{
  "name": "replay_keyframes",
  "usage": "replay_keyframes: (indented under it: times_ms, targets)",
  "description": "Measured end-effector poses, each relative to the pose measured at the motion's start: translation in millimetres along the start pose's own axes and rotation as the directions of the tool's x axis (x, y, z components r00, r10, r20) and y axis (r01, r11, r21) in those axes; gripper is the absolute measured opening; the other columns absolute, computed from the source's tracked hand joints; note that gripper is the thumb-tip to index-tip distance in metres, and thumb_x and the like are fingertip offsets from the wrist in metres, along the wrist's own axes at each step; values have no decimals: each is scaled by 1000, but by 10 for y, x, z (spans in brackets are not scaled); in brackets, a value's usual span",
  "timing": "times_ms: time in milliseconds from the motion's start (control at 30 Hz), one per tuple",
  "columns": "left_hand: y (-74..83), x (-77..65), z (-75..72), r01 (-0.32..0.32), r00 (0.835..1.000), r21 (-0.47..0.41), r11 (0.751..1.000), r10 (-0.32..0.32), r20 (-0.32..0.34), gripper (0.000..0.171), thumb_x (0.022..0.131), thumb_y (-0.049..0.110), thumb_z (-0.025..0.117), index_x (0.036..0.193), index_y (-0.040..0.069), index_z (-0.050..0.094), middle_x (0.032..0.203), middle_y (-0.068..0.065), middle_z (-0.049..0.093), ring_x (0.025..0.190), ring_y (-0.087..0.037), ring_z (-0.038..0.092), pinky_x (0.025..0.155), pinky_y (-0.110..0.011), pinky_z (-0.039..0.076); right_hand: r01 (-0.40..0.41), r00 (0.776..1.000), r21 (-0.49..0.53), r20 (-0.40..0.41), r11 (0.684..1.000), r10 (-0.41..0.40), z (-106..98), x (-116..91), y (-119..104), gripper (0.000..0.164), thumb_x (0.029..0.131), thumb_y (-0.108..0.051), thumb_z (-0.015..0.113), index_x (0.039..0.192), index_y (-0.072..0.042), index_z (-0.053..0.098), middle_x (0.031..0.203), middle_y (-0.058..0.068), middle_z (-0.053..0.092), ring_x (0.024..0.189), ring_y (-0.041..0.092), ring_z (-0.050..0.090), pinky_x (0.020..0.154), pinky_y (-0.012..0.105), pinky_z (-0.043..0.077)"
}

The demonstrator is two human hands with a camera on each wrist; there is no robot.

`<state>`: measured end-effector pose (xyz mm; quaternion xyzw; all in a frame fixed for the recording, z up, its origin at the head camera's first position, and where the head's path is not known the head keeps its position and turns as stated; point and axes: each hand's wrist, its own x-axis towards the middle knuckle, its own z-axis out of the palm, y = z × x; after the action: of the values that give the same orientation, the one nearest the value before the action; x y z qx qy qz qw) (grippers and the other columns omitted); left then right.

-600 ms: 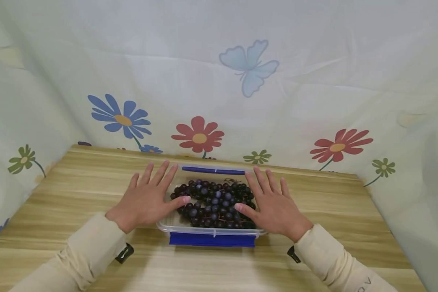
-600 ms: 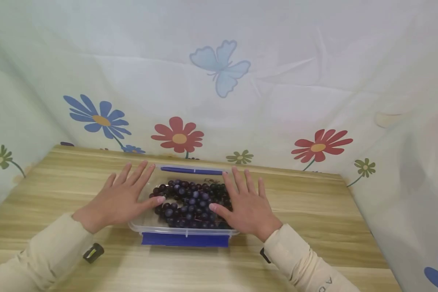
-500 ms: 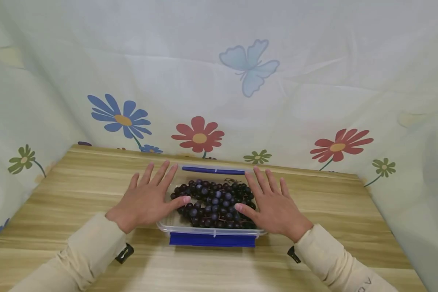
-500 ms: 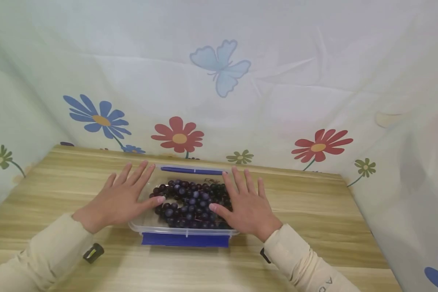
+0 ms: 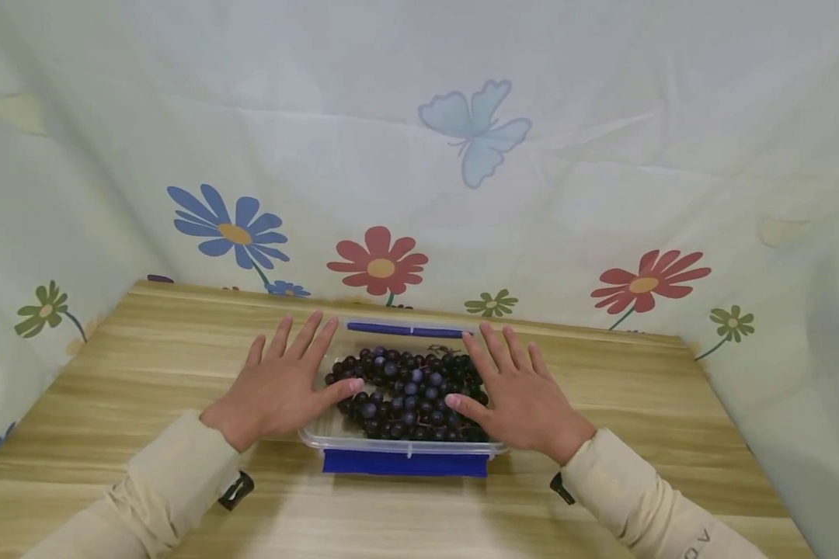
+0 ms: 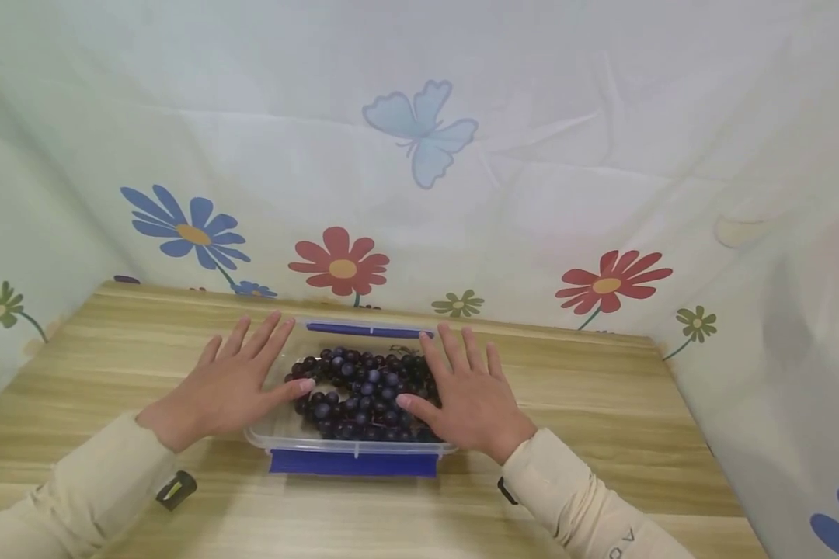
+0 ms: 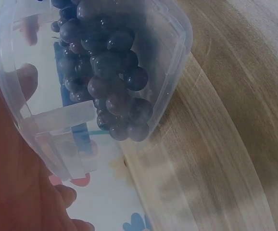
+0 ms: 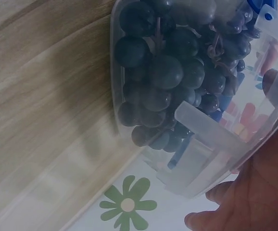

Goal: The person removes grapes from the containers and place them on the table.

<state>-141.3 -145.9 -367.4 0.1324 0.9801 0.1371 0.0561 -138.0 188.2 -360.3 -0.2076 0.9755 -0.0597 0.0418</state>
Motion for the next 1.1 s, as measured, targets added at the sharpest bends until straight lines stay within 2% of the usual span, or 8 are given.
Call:
replay_keyframes:
  times_ms: [233, 433, 633, 867, 1100]
  targets:
    - [-7, 6, 9, -9, 1000, -19, 1000, 9, -4, 97, 98, 80, 35, 169, 18, 12, 177, -14, 10, 159, -55, 5, 122, -79, 7, 32, 999, -32, -24, 999, -33, -34, 24, -7, 88, 102, -69, 45, 169, -20, 15, 177, 12, 7, 164, 43, 5, 128, 70, 13]
    - [-5, -17, 10, -19, 1000, -29, 999, 19, -8, 93, 101, 76, 33, 169, 15, 13, 177, -16, 10, 159, -56, 5, 122, -79, 7, 43, 999, -44, 2, 998, -43, -47, 31, -27, 88, 102, -71, 43, 169, -23, 12, 178, 9, 3, 164, 41, 2, 128, 69, 13]
    - [-18, -11, 22, -21, 1000, -38, 999, 20, -8, 92, 102, 75, 32, 169, 15, 12, 177, -16, 9, 159, -55, 5, 122, -78, 7, 67, 998, -48, 7, 997, -67, -69, 40, -64, 86, 102, -69, 45, 169, -23, 15, 178, 10, 7, 164, 40, 2, 128, 69, 12]
    - [-3, 5, 6, -28, 1000, -41, 999, 27, -15, 92, 102, 75, 33, 169, 14, 13, 176, -17, 11, 159, -56, 6, 122, -79, 8, 92, 995, -103, 46, 990, -88, -104, 70, -102, 89, 101, -73, 41, 169, -25, 11, 178, 8, 5, 165, 39, 1, 129, 67, 12]
    - [-13, -5, 28, -24, 1000, -55, 998, 24, -6, 93, 102, 75, 32, 169, 14, 12, 177, -17, 9, 159, -56, 3, 122, -79, 5, 154, 987, -140, 68, 978, -146, -174, 96, -185, 88, 101, -74, 40, 169, -25, 13, 178, 8, 7, 165, 38, 5, 130, 65, 16]
